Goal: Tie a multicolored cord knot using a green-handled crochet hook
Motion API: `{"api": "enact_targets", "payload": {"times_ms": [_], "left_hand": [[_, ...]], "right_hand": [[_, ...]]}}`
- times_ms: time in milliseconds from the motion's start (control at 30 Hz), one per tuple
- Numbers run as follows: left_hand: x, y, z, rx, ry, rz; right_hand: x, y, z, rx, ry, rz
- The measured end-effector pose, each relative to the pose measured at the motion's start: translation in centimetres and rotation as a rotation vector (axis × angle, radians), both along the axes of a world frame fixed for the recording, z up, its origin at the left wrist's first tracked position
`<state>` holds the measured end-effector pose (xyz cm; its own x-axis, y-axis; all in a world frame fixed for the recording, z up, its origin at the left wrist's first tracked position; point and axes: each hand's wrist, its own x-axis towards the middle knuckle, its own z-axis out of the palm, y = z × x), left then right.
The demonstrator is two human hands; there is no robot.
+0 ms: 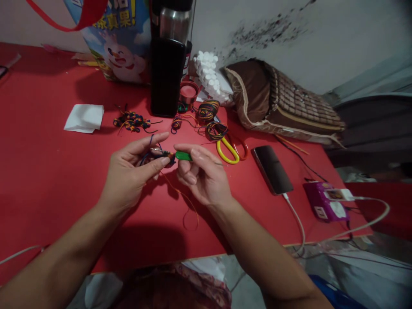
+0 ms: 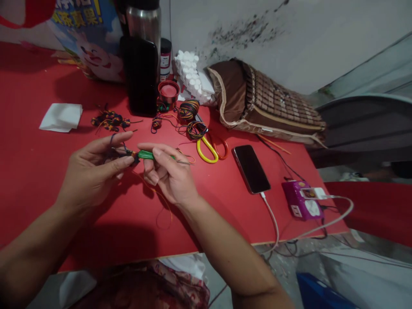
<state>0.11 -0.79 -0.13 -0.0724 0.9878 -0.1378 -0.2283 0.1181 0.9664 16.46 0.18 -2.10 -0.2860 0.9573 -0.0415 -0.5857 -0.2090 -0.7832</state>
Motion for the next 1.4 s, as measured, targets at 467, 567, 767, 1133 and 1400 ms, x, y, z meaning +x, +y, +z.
{"api": "enact_targets", "payload": {"times_ms": [467, 567, 767, 1133, 1400], "left_hand": [[-0.1, 0.3, 0.2, 0.036, -0.193, 0.017], [-0.1, 0.3, 0.1, 0.048, -0.161, 0.013], [0.4, -0.2, 0.1, 0.065, -0.105, 0.024], [0.9, -0.2, -0.5, 0.011, -0.275, 0.003], [0.0, 0.4, 0.5, -0.047, -0.436, -0.038]], "right_hand": [[0.6, 0.0, -0.5, 0.191, -0.121, -0.051], [0.7, 0.0, -0.5, 0.213, -0.127, -0.013], [0.4, -0.4, -0.5, 0.242, -0.228, -0.129], [-0.1, -1.7, -0.9, 0.924, -0.864, -0.437], [0.7, -1.3, -0.8, 0.738, -0.676, -0.305]]}}
